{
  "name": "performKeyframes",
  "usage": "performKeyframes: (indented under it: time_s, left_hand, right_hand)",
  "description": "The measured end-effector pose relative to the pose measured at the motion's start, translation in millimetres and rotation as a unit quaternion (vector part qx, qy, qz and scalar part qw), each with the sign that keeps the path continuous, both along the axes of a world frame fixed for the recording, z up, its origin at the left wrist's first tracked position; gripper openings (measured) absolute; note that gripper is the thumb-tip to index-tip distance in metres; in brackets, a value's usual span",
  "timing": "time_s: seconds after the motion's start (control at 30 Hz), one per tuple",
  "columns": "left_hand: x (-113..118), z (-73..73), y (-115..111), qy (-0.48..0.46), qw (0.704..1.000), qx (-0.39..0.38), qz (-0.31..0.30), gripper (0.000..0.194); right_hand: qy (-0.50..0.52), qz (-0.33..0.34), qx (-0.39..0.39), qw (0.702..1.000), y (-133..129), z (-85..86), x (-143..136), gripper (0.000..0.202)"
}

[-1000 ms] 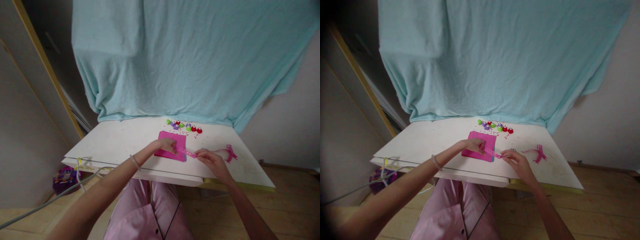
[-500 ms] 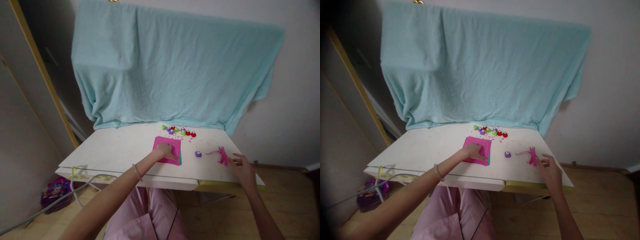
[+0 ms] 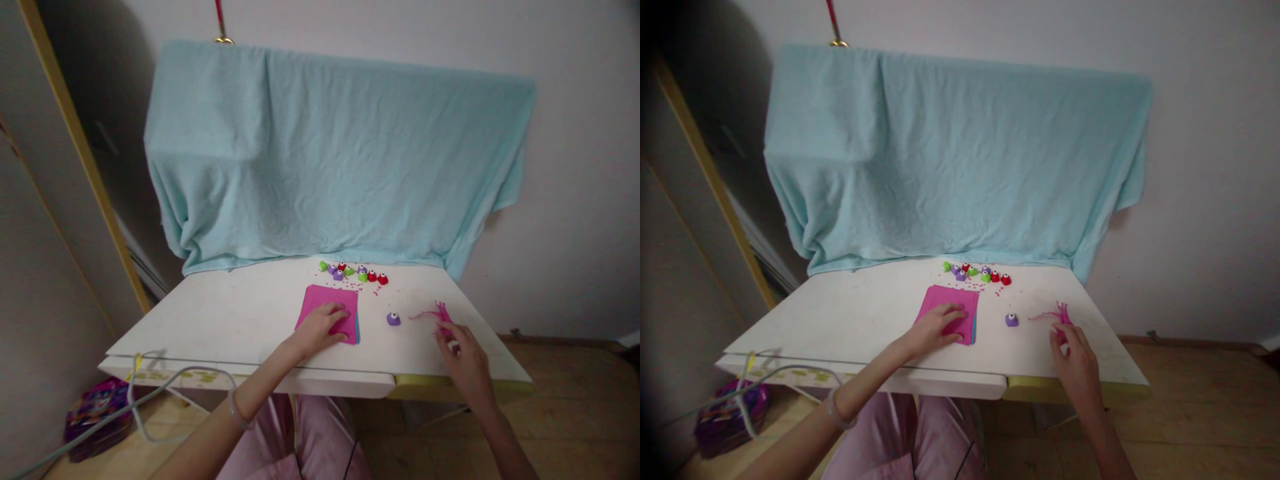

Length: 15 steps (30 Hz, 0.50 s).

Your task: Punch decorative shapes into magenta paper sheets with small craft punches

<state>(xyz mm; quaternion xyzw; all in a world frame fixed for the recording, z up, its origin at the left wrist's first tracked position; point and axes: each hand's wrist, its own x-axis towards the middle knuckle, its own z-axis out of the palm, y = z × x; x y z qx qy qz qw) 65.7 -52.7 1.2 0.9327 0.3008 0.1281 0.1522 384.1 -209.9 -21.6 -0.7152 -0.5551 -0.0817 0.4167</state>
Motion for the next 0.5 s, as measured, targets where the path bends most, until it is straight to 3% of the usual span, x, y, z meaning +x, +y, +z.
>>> performKeyframes:
  time_s: [0.2, 0.3, 0.4, 0.5]
  left_hand:
    - [9, 4.3, -7, 0.070, 0.996, 0.044, -0.039, 0.034]
    - [7, 11.2, -12, 0.065, 0.997, 0.034, -0.016, 0.030]
    - [2, 27.2, -27, -0.108, 0.992, -0.042, 0.054, 0.029]
    - [-6, 50.8, -47, -0.327, 0.923, -0.174, 0.106, 0.029]
  right_hand:
    - [0.020, 0.066, -0.010, 0.998, 11, 6.7, -39, 0.023]
    - [0.048, 0.093, -0.018, 0.994, 16, 5.8, -55, 0.023]
    - [0.123, 0.105, -0.015, 0.987, 25, 2.0, -67, 0.031]
    - [0.271, 0.173, -0.028, 0.947, 36, 2.6, -79, 0.059]
